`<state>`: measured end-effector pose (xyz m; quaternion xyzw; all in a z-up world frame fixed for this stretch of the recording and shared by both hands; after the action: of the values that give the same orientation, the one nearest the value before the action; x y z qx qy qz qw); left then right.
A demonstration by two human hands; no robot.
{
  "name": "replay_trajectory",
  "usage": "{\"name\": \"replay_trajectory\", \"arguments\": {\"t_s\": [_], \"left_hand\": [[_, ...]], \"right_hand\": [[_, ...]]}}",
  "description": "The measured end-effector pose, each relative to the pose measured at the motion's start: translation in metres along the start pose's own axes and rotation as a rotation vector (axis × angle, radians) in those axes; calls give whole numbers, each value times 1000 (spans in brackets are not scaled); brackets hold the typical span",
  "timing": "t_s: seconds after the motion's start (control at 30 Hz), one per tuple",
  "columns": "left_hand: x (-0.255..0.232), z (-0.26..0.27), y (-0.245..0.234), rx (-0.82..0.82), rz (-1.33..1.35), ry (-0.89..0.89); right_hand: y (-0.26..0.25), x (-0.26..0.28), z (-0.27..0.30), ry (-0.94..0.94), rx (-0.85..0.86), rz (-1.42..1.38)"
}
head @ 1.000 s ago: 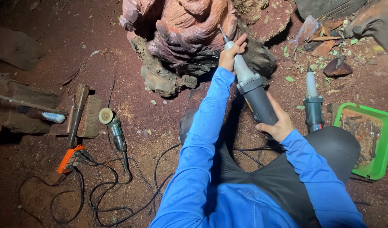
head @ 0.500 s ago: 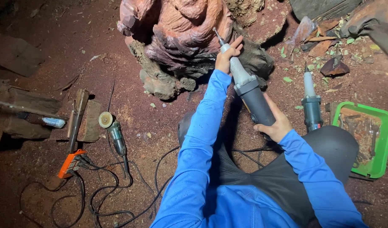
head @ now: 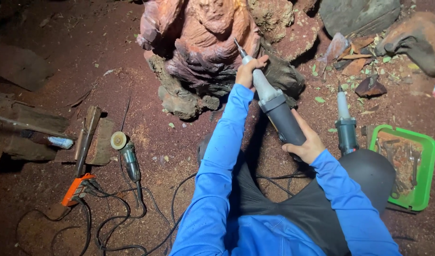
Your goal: Using a power carving tool to refine and detail a large wooden sculpture.
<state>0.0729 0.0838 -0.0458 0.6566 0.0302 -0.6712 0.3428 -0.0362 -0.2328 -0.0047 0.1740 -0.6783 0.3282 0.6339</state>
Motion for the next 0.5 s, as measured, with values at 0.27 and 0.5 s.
{"name": "replay_trajectory", "arguments": {"t_s": [0.27,0.5], "left_hand": [[-13,23,13,9,26,48],[-26,48,24,39,84,75]], "right_hand": [[-2,-8,-1,-49,3,-23],[-2,-10,2,-25,13,-10]]}}
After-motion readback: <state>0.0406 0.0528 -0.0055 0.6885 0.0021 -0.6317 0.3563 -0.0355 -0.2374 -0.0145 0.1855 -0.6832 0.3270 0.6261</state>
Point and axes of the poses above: each hand's wrist, its own z-axis away from the middle knuckle, its own y-axis out of the palm, x = y × z, the point moved 5 cm from there along -z, towards the middle knuckle, and after that the axes turned 9 degrees about -z, right-handed, at the moved point
